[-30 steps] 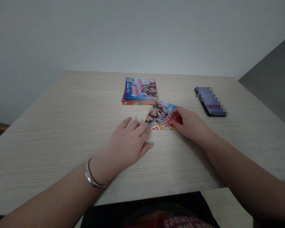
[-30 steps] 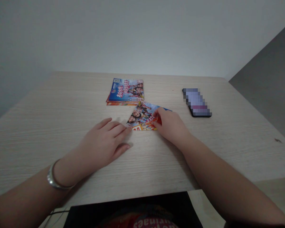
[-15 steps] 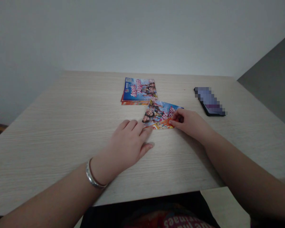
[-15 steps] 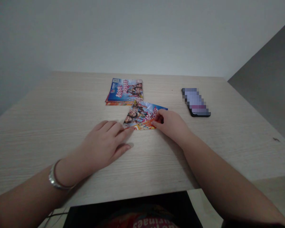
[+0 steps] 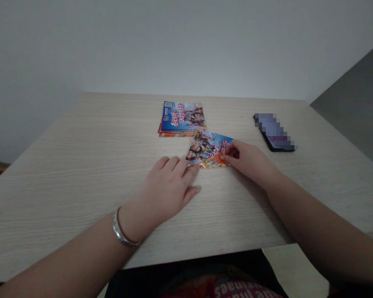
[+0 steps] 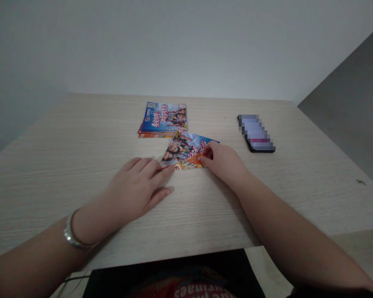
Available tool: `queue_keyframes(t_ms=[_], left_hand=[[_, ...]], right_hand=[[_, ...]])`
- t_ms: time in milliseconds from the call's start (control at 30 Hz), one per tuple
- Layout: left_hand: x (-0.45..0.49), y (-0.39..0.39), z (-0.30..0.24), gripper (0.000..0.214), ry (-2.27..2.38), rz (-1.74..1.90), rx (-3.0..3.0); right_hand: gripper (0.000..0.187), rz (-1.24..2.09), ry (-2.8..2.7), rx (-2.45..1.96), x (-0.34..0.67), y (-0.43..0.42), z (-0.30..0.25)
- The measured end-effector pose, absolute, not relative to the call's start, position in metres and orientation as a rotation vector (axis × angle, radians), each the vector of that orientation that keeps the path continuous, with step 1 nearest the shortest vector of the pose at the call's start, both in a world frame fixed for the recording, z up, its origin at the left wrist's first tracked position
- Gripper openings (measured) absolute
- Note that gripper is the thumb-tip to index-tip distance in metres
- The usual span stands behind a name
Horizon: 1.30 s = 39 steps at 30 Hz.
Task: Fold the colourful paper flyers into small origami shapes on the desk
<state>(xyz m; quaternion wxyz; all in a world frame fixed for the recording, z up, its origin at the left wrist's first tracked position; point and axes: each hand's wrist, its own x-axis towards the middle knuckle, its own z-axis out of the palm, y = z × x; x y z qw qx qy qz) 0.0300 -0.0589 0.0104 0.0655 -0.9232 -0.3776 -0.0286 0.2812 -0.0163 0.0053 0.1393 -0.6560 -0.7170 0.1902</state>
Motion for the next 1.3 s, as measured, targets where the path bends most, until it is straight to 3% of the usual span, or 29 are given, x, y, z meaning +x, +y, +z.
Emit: queue_keyframes(t_ms=[400,667,1000,1300], left_hand=[[0.03,-0.058,0.008,0.047,-1.14,-0.121,-2.805],[0.028,-0.059,0.007,0.046,-1.156,-0.161,-2.841],[0.026,-0.056,0.004,0.054,-1.059,-0.205,-2.889],[0.027,-0.056,0.005,0.052,-1.07,-0.211,-2.887]], right_hand=[[0.023,0.469,-2.038,-2.004,0.28,-0.017,0.008],[0.044,0.322,-1.967,-1.936,0.29,-0.014,-0.002],[0.012,0.451,-2.1,-1.752,0.288,-0.014,-0.002],[0.03,-0.043,-2.351,-1.794,0.277,-0.027,0.011]])
